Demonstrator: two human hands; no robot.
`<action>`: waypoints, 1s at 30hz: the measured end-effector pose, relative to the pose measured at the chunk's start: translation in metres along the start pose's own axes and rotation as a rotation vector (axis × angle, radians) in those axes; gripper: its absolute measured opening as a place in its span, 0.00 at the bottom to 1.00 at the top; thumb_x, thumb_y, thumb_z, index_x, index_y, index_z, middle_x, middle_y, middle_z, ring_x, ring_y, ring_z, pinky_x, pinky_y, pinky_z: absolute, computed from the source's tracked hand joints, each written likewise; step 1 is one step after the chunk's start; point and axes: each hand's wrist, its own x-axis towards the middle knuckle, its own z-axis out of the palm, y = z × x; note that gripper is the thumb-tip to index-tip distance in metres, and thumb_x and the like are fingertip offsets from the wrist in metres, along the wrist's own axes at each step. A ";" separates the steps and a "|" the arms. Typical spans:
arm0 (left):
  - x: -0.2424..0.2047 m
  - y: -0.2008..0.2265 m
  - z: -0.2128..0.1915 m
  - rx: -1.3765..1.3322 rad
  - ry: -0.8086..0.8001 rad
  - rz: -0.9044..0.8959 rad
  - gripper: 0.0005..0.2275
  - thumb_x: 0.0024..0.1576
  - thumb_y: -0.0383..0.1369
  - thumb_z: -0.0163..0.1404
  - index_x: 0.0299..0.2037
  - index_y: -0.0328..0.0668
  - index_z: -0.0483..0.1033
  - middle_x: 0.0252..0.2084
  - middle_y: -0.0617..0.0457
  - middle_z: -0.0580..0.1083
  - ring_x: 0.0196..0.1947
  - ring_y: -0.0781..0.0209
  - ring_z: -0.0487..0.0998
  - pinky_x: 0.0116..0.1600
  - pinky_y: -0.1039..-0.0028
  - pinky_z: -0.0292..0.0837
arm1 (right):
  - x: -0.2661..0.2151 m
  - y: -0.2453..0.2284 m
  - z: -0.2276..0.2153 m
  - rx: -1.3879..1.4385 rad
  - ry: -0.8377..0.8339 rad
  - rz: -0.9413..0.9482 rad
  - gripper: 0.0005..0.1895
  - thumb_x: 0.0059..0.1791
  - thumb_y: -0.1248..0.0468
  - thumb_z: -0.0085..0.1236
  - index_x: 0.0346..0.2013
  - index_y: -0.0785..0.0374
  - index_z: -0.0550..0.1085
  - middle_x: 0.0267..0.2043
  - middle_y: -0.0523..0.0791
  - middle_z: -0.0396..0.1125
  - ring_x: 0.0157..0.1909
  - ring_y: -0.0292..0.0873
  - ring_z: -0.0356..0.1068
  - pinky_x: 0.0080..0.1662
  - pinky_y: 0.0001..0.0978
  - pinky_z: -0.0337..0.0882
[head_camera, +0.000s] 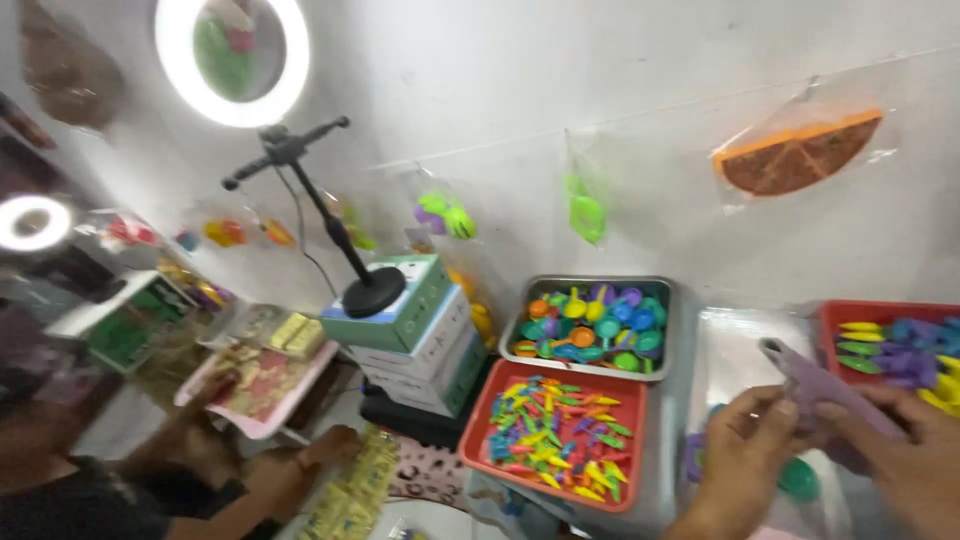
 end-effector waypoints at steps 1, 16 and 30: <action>-0.003 0.002 0.006 0.115 -0.002 0.036 0.13 0.66 0.28 0.50 0.58 0.29 0.71 0.46 0.48 0.75 0.46 0.64 0.80 0.58 0.79 0.78 | -0.012 -0.030 -0.004 -0.146 -0.005 -0.005 0.15 0.50 0.77 0.62 0.51 0.78 0.75 0.38 0.59 0.70 0.34 0.54 0.68 0.38 0.44 0.70; 0.016 -0.013 -0.004 0.249 0.139 0.139 0.11 0.57 0.24 0.54 0.47 0.26 0.80 0.37 0.41 0.79 0.37 0.54 0.82 0.47 0.59 0.83 | -0.014 -0.061 -0.007 -0.090 -0.121 -0.126 0.07 0.44 0.66 0.71 0.36 0.60 0.82 0.23 0.43 0.71 0.27 0.35 0.69 0.31 0.31 0.76; 0.001 0.029 0.017 0.670 0.038 0.157 0.09 0.59 0.25 0.56 0.49 0.37 0.83 0.37 0.47 0.83 0.37 0.69 0.78 0.45 0.73 0.80 | -0.021 -0.068 -0.002 -0.029 -0.061 -0.298 0.24 0.61 0.55 0.50 0.23 0.60 0.77 0.24 0.43 0.67 0.35 0.34 0.63 0.45 0.34 0.69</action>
